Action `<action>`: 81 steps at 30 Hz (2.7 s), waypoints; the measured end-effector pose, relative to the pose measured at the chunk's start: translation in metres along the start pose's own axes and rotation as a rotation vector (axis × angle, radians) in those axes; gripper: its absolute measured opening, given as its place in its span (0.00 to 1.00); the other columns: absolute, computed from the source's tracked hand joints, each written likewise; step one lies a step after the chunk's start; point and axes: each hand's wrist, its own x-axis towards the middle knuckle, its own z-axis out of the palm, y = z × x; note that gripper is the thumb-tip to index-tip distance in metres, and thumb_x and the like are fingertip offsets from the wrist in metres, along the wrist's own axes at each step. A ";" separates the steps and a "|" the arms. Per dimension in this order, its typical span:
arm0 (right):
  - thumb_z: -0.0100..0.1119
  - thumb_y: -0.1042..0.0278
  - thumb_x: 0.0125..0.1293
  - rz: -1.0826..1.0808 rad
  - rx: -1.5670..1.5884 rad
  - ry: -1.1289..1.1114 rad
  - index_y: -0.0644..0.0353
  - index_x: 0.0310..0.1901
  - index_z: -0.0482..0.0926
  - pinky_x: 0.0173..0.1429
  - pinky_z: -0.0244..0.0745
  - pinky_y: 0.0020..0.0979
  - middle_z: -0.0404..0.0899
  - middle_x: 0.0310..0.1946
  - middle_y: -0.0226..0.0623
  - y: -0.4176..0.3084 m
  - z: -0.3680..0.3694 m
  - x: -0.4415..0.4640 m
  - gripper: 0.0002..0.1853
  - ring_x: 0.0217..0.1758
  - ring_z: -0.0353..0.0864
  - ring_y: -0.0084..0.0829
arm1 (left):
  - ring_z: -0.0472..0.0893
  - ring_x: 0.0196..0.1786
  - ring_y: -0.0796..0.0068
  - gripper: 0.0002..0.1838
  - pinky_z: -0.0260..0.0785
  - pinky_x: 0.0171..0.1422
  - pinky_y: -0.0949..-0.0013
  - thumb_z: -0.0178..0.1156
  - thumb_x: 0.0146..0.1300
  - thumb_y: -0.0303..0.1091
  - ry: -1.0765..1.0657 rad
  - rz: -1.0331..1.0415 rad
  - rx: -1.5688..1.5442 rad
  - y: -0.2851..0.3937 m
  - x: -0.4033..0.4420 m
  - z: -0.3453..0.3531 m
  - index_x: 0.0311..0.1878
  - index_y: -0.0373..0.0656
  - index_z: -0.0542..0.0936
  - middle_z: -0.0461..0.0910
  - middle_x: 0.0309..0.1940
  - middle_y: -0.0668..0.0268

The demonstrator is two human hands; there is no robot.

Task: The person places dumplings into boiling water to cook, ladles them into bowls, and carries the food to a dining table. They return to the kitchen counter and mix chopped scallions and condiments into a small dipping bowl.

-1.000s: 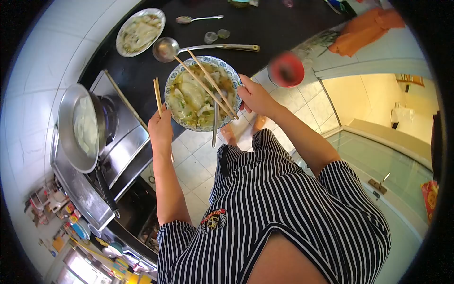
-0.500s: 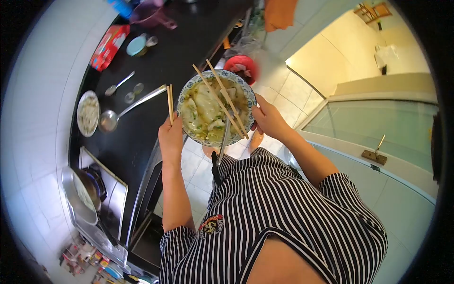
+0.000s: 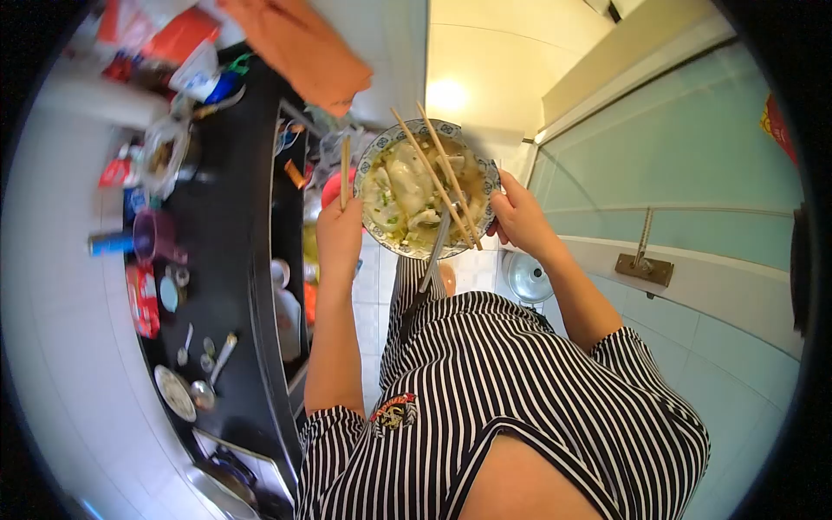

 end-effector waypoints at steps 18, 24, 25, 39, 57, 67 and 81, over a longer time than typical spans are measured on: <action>0.40 0.69 0.70 -0.050 0.354 0.942 0.62 0.59 0.70 0.17 0.67 0.25 0.75 0.20 0.34 0.759 -0.326 0.031 0.18 0.15 0.73 0.21 | 0.61 0.22 0.84 0.15 0.53 0.25 0.70 0.52 0.63 0.36 -0.782 0.542 0.319 -0.413 0.100 0.757 0.25 0.35 0.74 0.64 0.16 0.75; 0.40 0.70 0.70 -0.021 0.357 0.966 0.63 0.58 0.69 0.17 0.67 0.25 0.75 0.21 0.35 0.621 -0.499 0.030 0.18 0.15 0.73 0.21 | 0.60 0.23 0.85 0.14 0.53 0.26 0.72 0.52 0.64 0.35 -0.755 0.469 0.373 -0.216 0.080 0.871 0.25 0.37 0.73 0.64 0.18 0.77; 0.40 0.70 0.70 -0.023 0.358 0.952 0.63 0.58 0.69 0.17 0.67 0.25 0.76 0.21 0.35 0.586 -0.530 0.030 0.18 0.15 0.73 0.21 | 0.60 0.23 0.85 0.14 0.53 0.26 0.72 0.52 0.64 0.35 -0.756 0.473 0.372 -0.171 0.075 0.881 0.25 0.37 0.73 0.64 0.18 0.77; 0.38 0.71 0.71 -0.047 0.458 0.869 0.63 0.58 0.69 0.16 0.65 0.23 0.74 0.21 0.35 0.287 -0.712 -0.097 0.17 0.14 0.71 0.20 | 0.67 0.25 0.82 0.14 0.61 0.30 0.71 0.51 0.64 0.37 -0.717 0.413 0.369 0.189 -0.079 0.899 0.33 0.35 0.79 0.70 0.19 0.71; 0.38 0.70 0.71 0.072 0.403 0.889 0.64 0.61 0.68 0.18 0.67 0.23 0.76 0.22 0.34 0.048 -0.939 0.087 0.19 0.17 0.73 0.19 | 0.71 0.30 0.76 0.15 0.65 0.37 0.68 0.52 0.62 0.37 -0.739 0.323 0.359 0.465 0.094 1.053 0.36 0.31 0.79 0.75 0.25 0.63; 0.36 0.71 0.70 0.118 0.340 0.786 0.63 0.57 0.71 0.16 0.63 0.21 0.74 0.20 0.33 -0.036 -1.118 0.240 0.19 0.12 0.67 0.17 | 0.74 0.33 0.70 0.17 0.67 0.41 0.64 0.50 0.61 0.38 -0.696 0.365 0.390 0.596 0.226 1.182 0.35 0.31 0.78 0.76 0.28 0.56; 0.37 0.68 0.70 0.133 0.290 0.864 0.61 0.59 0.70 0.13 0.59 0.22 0.74 0.17 0.31 -0.094 -1.351 0.437 0.19 0.10 0.65 0.17 | 0.79 0.42 0.53 0.19 0.68 0.49 0.57 0.48 0.59 0.40 -0.742 0.401 0.536 0.759 0.387 1.409 0.38 0.32 0.79 0.79 0.37 0.46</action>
